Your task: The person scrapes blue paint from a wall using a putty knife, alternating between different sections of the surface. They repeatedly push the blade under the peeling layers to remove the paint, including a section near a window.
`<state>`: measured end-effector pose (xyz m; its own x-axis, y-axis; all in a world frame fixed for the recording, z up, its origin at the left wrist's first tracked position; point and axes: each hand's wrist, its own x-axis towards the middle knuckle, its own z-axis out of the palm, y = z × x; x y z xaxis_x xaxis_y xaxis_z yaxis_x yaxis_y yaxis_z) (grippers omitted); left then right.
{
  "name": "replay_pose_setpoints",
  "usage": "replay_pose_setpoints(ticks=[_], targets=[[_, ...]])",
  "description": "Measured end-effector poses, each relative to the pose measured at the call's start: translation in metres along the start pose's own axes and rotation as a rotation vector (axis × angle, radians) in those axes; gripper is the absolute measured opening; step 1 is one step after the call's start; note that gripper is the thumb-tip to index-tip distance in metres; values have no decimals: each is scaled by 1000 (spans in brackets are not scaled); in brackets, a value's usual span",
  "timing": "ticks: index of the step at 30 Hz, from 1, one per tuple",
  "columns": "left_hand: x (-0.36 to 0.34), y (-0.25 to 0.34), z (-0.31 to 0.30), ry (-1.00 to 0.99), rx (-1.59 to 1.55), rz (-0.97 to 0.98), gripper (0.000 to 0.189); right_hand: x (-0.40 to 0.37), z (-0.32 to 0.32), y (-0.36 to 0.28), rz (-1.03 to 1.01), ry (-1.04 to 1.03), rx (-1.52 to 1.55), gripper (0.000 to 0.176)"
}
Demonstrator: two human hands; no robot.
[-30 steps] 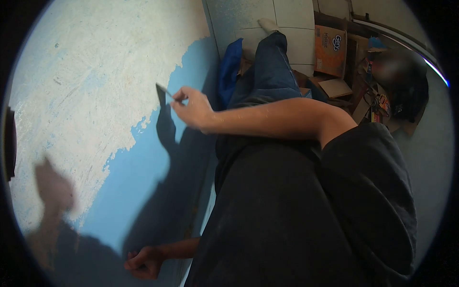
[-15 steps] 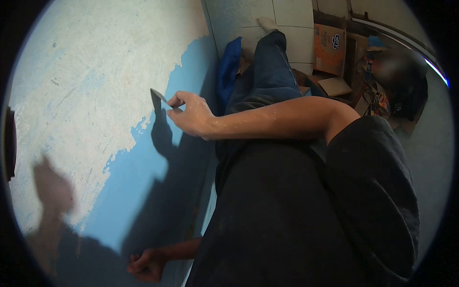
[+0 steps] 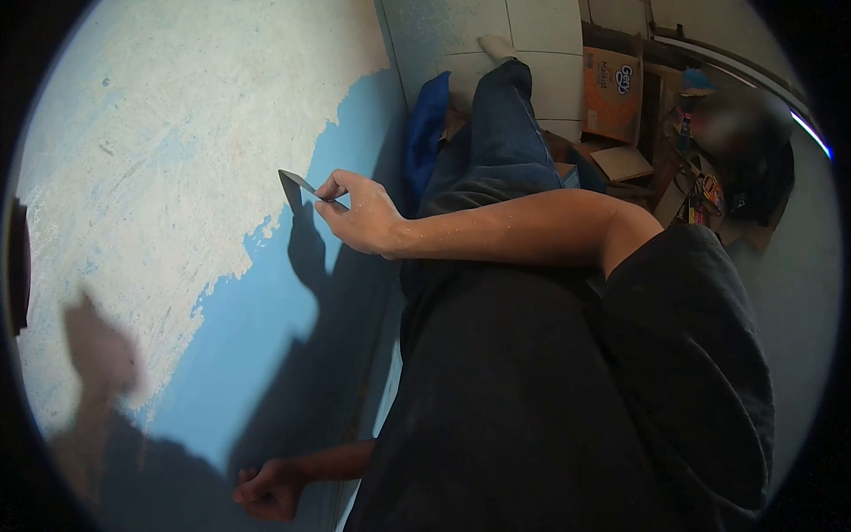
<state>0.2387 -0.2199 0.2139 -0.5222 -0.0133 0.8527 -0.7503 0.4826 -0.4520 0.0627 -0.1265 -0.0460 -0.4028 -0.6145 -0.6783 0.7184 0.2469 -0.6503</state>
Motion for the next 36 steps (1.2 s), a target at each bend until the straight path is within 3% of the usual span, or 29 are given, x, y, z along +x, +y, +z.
replay_pose_setpoints(ticks=[5, 9, 13, 16, 19, 25, 29, 31, 33, 36], targets=[[-1, 2, 0, -5, -1, 2, 48, -7, 0, -7, 17, 24, 2, 22], [-1, 0, -1, -10, 6, 5, 48, 8, -2, 13, -86, 133, -81, 26], [1, 1, -2, -11, 5, 42, 48, 21, -6, 0, 175, 38, 78, 33], [0, 3, 0, 12, -17, -45, 48, 10, -2, 0, 171, 7, 2, 30], [0, 17, 5, 40, -49, -29, 53, 38, -2, 14, 128, 160, -85, 32], [-2, 20, 6, 80, -49, -155, 51, 35, 0, 8, 25, 113, -170, 32], [-5, 11, 4, 107, -80, -104, 50, 67, -9, 25, 141, 161, -110, 31], [-7, 10, 10, 181, -161, -96, 49, 59, -5, 25, 80, 151, -137, 29], [-8, -23, -1, 88, -110, -67, 49, 52, -3, 26, 73, 147, -140, 29], [-11, -25, 0, 52, -87, -69, 48, 63, -12, 27, 128, 157, -132, 29]])
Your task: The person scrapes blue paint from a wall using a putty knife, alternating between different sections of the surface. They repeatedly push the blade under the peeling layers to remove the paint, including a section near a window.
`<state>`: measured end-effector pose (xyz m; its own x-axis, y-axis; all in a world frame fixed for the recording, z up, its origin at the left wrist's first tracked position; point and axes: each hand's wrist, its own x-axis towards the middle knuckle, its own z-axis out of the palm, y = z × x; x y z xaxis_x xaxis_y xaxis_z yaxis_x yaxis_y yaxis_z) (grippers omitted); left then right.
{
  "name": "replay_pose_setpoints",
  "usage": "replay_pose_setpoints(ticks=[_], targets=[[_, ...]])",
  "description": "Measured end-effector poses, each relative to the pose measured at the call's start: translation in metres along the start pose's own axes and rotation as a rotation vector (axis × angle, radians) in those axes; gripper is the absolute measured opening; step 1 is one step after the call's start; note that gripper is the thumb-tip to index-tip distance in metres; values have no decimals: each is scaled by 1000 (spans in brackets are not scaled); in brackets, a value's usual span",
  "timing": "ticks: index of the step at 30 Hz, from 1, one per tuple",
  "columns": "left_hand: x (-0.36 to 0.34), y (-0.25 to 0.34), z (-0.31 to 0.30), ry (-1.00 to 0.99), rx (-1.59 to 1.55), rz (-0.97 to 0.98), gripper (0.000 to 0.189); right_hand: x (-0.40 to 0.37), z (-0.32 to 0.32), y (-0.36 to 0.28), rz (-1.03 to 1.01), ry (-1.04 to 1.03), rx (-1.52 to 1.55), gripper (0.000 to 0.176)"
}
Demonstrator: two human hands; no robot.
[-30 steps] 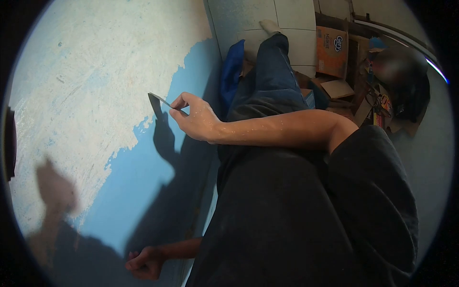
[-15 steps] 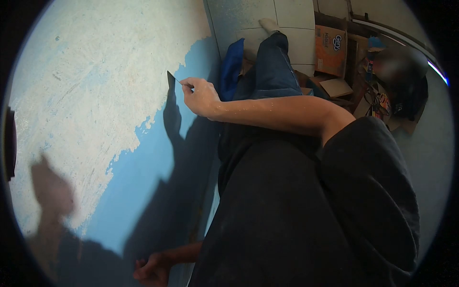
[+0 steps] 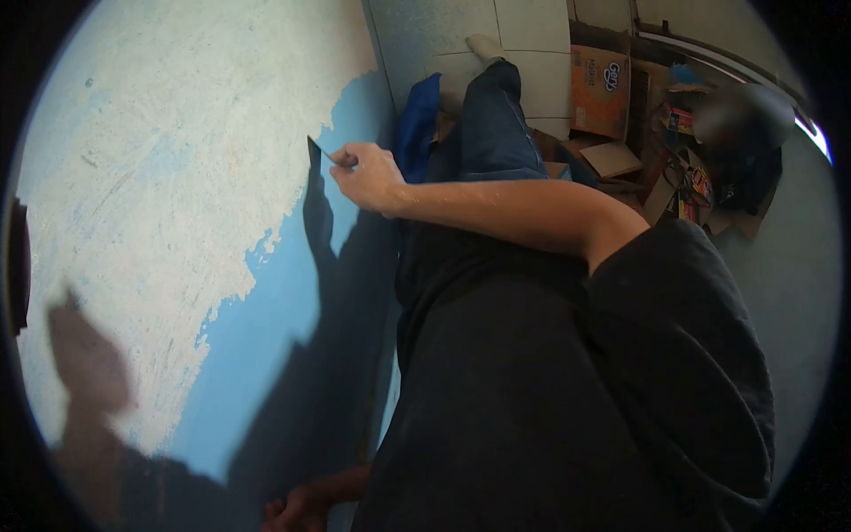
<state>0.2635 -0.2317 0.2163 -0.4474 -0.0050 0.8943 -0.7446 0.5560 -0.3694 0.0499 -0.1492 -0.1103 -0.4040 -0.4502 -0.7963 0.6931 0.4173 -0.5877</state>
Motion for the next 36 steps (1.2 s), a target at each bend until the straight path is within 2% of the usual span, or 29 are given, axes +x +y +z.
replay_pose_setpoints(ticks=[2, 7, 10, 13, 16, 17, 24, 26, 29, 35, 36], targets=[[1, 1, 0, 13, -5, -5, 47, 20, 1, 0, 88, 11, 12, 30], [2, 18, 8, 58, -18, -22, 45, 1, 0, 13, -95, -1, -35, 30], [2, 39, 12, 85, -22, -34, 45, 14, -1, 12, 3, 3, -13, 30], [2, 37, 11, 81, -27, -16, 44, 37, -5, 13, 50, 27, 22, 29], [3, 35, 12, 64, -31, 14, 43, 19, 2, 20, -63, 45, -11, 28], [2, 34, 14, 60, -34, 20, 43, 10, -3, 17, -60, -4, 17, 27], [2, 24, 9, 33, -33, 66, 42, 53, -10, 23, 68, 32, 32, 27], [5, 16, 7, 1, -23, 98, 42, 37, -8, 19, 92, 8, 49, 27], [3, 8, 8, -42, -10, 128, 42, 18, -12, 25, 12, -13, 10, 27], [8, -6, 1, -117, 14, 197, 43, 61, -7, 34, 15, 122, -31, 25], [7, -4, 0, -115, 20, 197, 44, 61, -9, 38, 36, 83, -7, 25]])
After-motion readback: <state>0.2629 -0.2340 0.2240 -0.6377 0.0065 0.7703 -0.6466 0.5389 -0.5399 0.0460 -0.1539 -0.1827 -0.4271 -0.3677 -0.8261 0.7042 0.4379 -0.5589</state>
